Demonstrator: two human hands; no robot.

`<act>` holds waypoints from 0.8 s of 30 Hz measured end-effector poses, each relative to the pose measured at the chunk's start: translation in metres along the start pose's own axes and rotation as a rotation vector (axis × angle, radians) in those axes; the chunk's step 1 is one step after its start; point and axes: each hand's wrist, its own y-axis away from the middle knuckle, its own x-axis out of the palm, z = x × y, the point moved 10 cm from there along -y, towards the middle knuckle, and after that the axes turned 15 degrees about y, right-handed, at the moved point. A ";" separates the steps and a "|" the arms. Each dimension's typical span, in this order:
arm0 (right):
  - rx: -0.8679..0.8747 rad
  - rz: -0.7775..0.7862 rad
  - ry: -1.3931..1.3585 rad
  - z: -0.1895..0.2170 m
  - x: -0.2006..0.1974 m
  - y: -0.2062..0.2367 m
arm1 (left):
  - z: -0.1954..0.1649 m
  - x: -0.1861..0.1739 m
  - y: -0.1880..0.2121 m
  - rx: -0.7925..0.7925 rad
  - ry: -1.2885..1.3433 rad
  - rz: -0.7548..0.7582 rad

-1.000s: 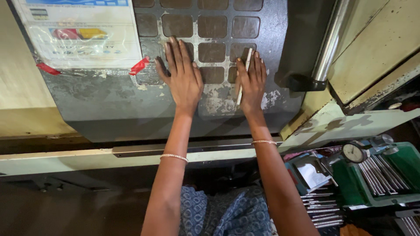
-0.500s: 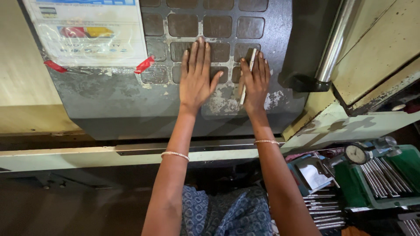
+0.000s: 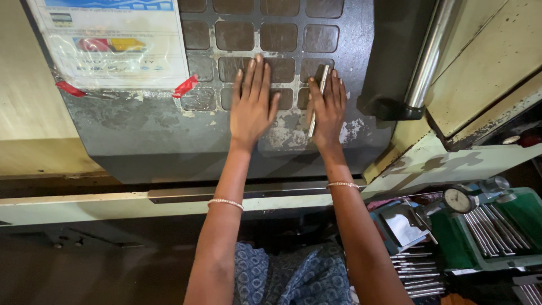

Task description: The person inserts cylindrical metal rods into a grid of square indentations on a metal plate. They open a machine door, place the rods into slots inside, close the door, and repeat the process with multiple rods.

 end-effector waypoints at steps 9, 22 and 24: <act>0.000 0.001 0.009 -0.003 0.005 0.005 | 0.010 0.021 0.022 0.037 0.071 -0.030; 0.024 0.028 0.033 -0.005 0.009 0.008 | 0.031 -0.024 0.022 -0.277 0.082 -0.326; 0.021 0.016 0.028 -0.004 0.007 0.007 | 0.030 -0.018 0.014 -0.255 0.045 -0.249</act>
